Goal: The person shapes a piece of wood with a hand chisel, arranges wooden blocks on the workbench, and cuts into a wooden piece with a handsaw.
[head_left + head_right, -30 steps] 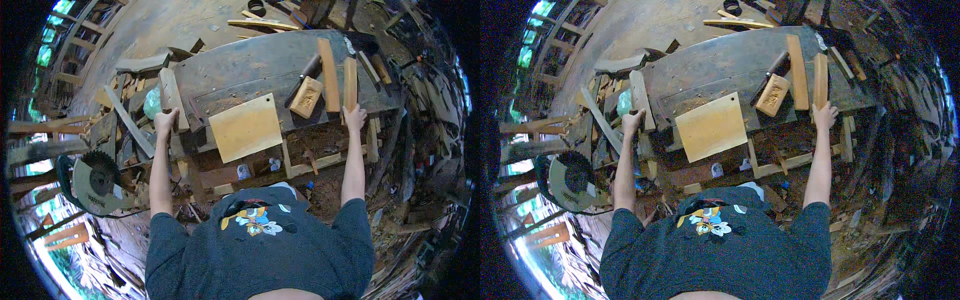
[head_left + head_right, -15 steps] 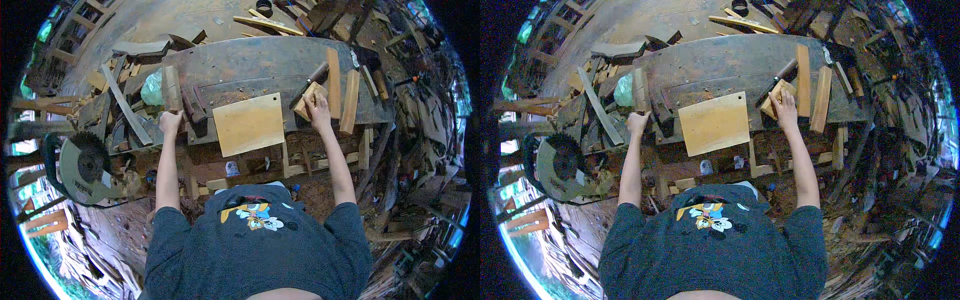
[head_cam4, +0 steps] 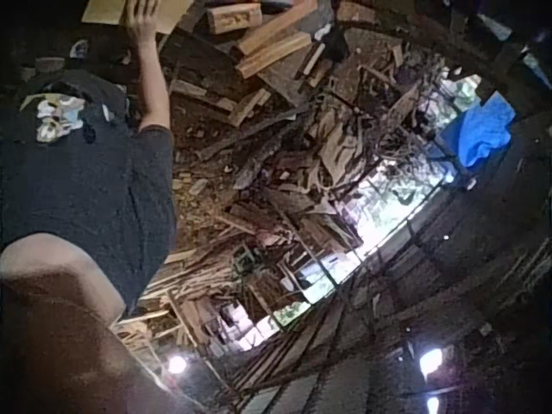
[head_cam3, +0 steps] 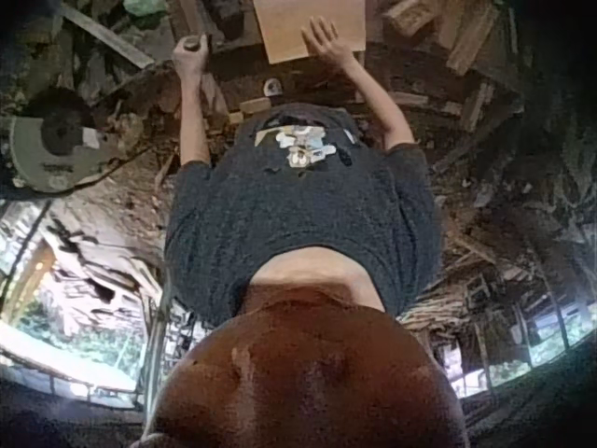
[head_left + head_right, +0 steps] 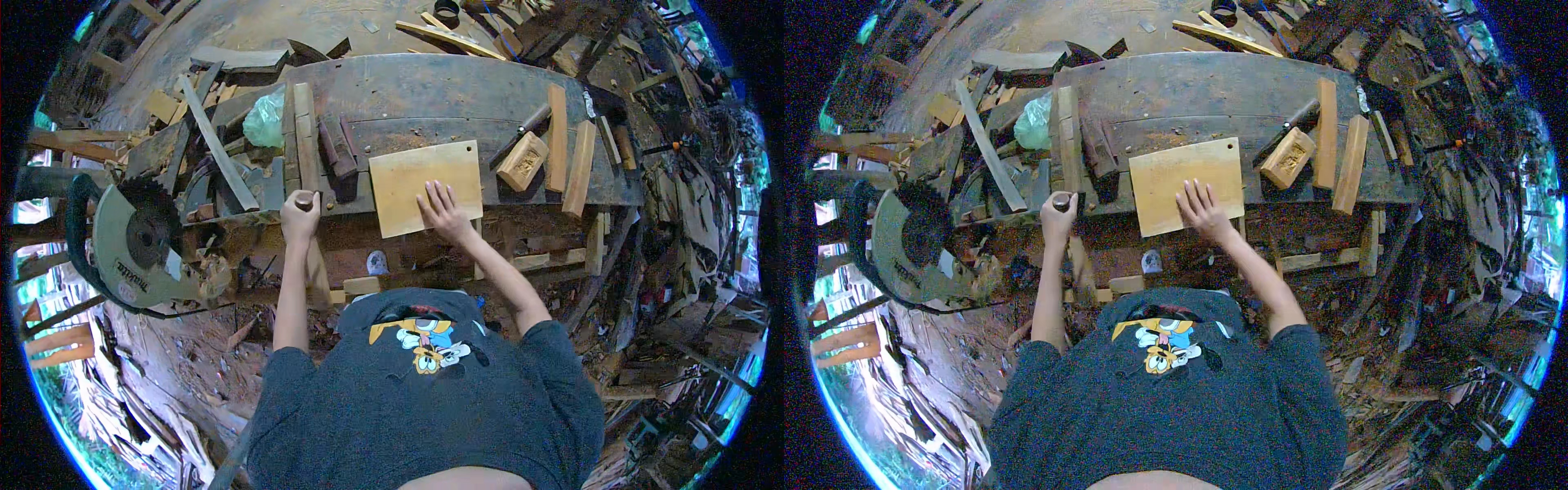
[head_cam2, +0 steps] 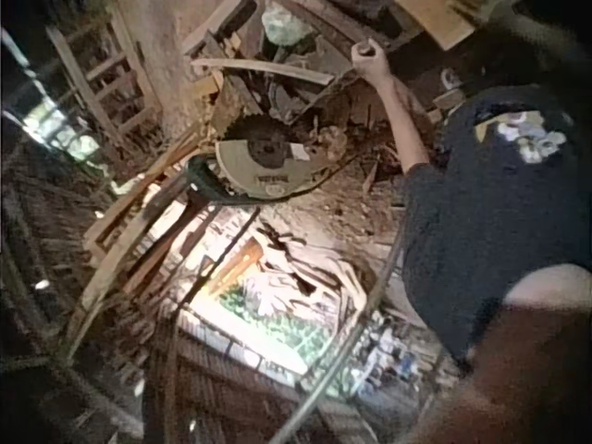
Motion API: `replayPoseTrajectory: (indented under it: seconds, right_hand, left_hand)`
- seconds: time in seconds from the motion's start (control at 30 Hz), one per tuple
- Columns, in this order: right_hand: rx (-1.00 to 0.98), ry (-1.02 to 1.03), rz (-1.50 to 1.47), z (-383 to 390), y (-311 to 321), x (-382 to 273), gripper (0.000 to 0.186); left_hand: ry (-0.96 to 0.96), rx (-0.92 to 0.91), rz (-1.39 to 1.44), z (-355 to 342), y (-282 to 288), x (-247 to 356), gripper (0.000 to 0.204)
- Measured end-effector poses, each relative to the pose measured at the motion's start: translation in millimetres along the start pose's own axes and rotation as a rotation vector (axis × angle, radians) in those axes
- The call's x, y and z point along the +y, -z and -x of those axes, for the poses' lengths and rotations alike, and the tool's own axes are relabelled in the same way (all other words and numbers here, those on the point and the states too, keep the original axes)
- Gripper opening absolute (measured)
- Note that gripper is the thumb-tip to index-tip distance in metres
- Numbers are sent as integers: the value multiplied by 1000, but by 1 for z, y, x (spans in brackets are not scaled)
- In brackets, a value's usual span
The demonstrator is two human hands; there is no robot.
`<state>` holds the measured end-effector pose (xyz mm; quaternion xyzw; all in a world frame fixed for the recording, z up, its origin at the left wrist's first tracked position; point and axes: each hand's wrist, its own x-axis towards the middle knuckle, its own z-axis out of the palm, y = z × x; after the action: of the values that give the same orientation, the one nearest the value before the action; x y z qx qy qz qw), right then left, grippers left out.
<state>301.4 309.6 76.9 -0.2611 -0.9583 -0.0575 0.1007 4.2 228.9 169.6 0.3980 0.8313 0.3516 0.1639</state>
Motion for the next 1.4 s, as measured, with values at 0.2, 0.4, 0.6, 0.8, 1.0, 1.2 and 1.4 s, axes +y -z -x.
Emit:
replayPoseTrajectory:
  seconds: [0.2, 0.4, 0.6, 0.8, 1.0, 1.2, 1.4]
  right_hand:
    - [266, -82, -147, -50, 73, 51, 27]
    - [129, -87, -51, -139, 106, 86, 21]
    - [-39, -272, -33, -157, 125, 101, 6]
    - [303, -295, 124, -175, 101, 127, 10]
    - [303, -286, 202, -167, 29, 156, 12]
    - [376, -123, -24, -110, 24, 106, 15]
    - [365, 42, -154, -47, -14, 57, 14]
  left_hand:
    - [3, 6, 112, 28, 22, -24, 15]
    - [-16, -35, 143, 38, 16, -26, 15]
    - [13, 60, 183, 47, 37, -20, 14]
    - [30, 37, 166, 58, 45, -18, 14]
    - [8, -6, 140, 70, 47, -7, 14]
    - [87, -27, 113, 77, 36, -10, 15]
    - [14, -159, 69, 62, 18, 20, 13]
